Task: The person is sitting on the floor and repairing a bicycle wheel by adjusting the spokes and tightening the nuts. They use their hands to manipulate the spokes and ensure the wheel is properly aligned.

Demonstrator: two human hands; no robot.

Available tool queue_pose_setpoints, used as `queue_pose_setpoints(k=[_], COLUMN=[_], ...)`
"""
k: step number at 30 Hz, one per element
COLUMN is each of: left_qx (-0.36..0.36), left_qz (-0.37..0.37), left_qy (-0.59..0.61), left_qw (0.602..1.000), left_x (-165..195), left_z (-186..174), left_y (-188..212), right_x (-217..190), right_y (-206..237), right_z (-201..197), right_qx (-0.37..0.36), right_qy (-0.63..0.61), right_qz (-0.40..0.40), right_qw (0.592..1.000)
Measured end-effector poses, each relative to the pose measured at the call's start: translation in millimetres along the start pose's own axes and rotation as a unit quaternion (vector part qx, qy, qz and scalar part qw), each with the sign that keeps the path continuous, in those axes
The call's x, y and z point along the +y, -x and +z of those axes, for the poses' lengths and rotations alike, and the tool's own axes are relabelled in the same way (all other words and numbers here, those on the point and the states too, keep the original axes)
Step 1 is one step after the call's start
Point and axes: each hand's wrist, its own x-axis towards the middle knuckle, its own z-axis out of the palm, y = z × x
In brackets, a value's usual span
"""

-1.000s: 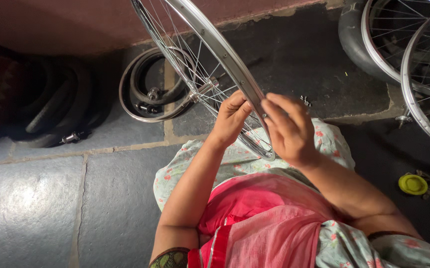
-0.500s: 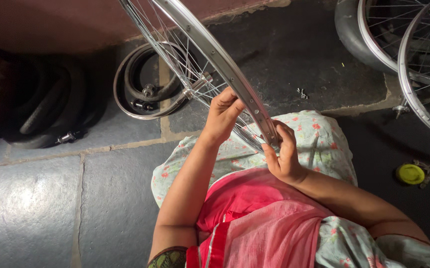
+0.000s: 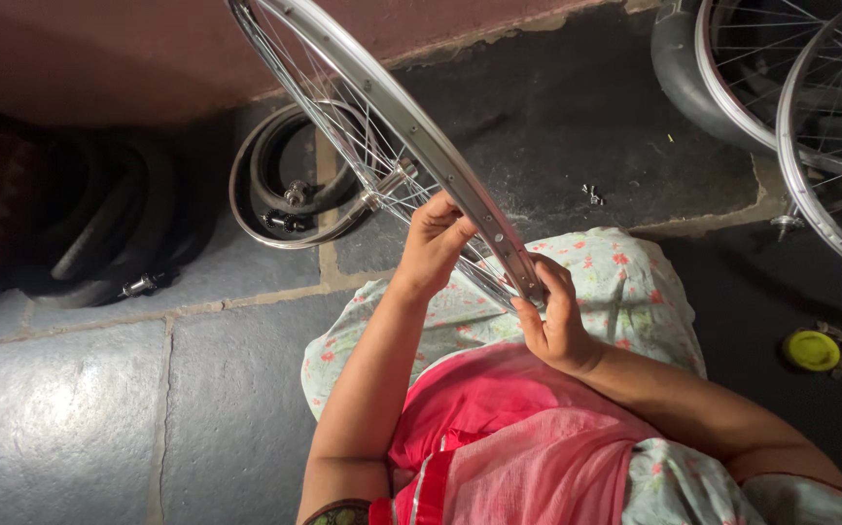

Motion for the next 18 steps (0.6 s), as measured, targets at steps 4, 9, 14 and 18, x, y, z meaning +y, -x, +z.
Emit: queue_pose_setpoints(k=[4, 9, 14, 18], left_qx=[0.022, -0.01, -0.009, 0.012], left_qz=[0.006, 0.003, -0.008, 0.002], left_qy=[-0.104, -0.086, 0.015, 0.013], left_qw=[0.994, 0.996, 1.0, 1.0], left_x=[-5, 3, 12, 9], left_z=[-4, -6, -3, -1], left_y=[4, 6, 5, 7], right_x=[-1, -2, -3, -4], right_y=[0, 2, 2, 4], right_z=[1, 0, 2, 1], right_qx=[0.002, -0.008, -0.002, -0.008], right_qy=[0.007, 0.019, 0.027, 0.026], right_qz=[0.001, 0.007, 0.0, 0.013], right_qw=[1.0, 1.0, 1.0, 1.0])
